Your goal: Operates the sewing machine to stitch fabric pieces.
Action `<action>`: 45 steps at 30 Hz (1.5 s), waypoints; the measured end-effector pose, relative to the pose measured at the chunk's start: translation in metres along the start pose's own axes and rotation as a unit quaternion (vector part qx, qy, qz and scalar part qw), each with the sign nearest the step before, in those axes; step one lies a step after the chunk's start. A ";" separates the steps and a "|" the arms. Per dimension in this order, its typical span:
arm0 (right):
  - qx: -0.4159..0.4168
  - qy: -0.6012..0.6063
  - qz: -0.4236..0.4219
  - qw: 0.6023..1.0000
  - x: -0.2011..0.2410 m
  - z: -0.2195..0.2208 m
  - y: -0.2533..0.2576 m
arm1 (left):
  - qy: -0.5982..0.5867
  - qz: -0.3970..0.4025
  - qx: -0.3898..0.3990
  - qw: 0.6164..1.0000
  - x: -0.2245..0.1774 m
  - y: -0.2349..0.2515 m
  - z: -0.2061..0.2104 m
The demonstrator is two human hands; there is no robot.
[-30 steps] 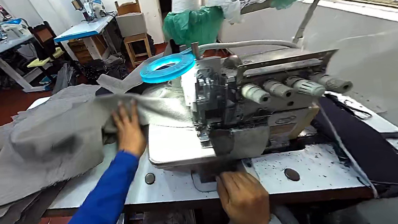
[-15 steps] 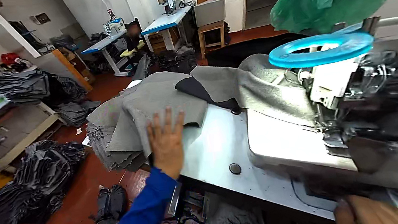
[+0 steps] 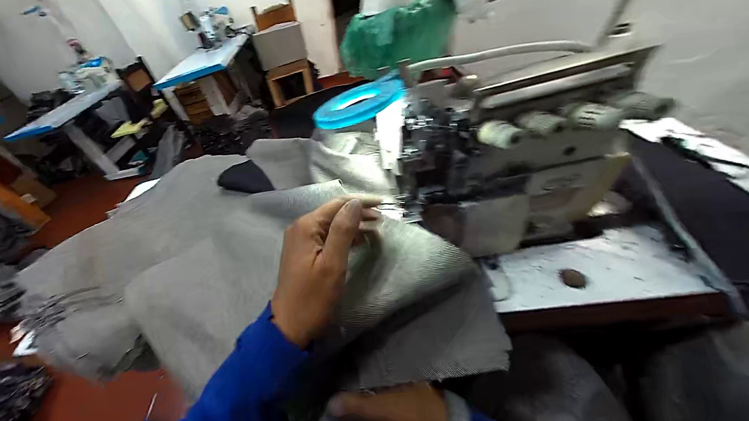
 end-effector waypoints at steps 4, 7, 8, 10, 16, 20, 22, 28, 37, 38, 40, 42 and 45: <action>-0.101 0.100 0.030 0.989 -0.010 -0.012 -0.005 | 0.279 0.112 0.038 0.953 0.049 -0.003 0.036; -0.162 0.039 0.100 0.981 -0.016 -0.027 -0.012 | 0.346 0.022 0.012 0.938 0.081 -0.023 0.009; -0.161 0.035 0.110 0.980 -0.014 -0.031 -0.012 | 0.336 -0.029 0.023 0.941 0.091 -0.025 -0.006; -0.126 0.021 0.102 0.987 -0.002 -0.036 -0.006 | 0.330 -0.105 0.049 0.937 0.107 -0.025 -0.026; -0.041 -0.042 0.094 0.994 0.042 -0.064 0.026 | 0.373 0.073 -0.139 0.914 0.010 -0.021 -0.017; -0.015 -0.268 0.162 0.950 0.079 -0.098 0.010 | 0.430 0.111 -0.022 0.896 0.037 -0.027 0.050; -0.096 -0.362 0.214 0.902 0.111 -0.141 -0.019 | 0.410 0.099 -0.016 0.906 0.055 -0.030 0.039; -0.394 -0.565 0.236 0.685 0.177 -0.323 -0.022 | 0.380 0.108 -0.067 0.916 0.047 -0.004 0.024; -0.322 -0.630 0.327 0.627 0.164 -0.375 0.008 | 0.375 0.038 -0.033 0.926 0.047 0.018 0.024; -0.318 -0.632 0.278 0.650 0.167 -0.366 0.001 | 0.352 0.046 -0.020 0.935 0.046 0.019 0.022; -0.305 -0.647 0.170 0.677 0.177 -0.330 -0.016 | 0.278 0.070 0.004 0.958 0.044 0.022 0.016; -0.300 -0.634 0.057 0.711 0.185 -0.278 -0.039 | 0.190 0.101 0.027 0.976 0.040 0.022 0.010; -0.289 -0.587 -0.049 0.755 0.175 -0.197 -0.062 | 0.091 0.143 0.049 0.984 0.022 0.017 0.002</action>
Point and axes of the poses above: each hand's wrist, its own y-axis towards the middle knuckle, its own z-axis out of the palm, x = y × z, the point moved 2 cm from there along y, towards the middle knuckle, and after that the axes turned 12 degrees about x, right-handed, at the moved point
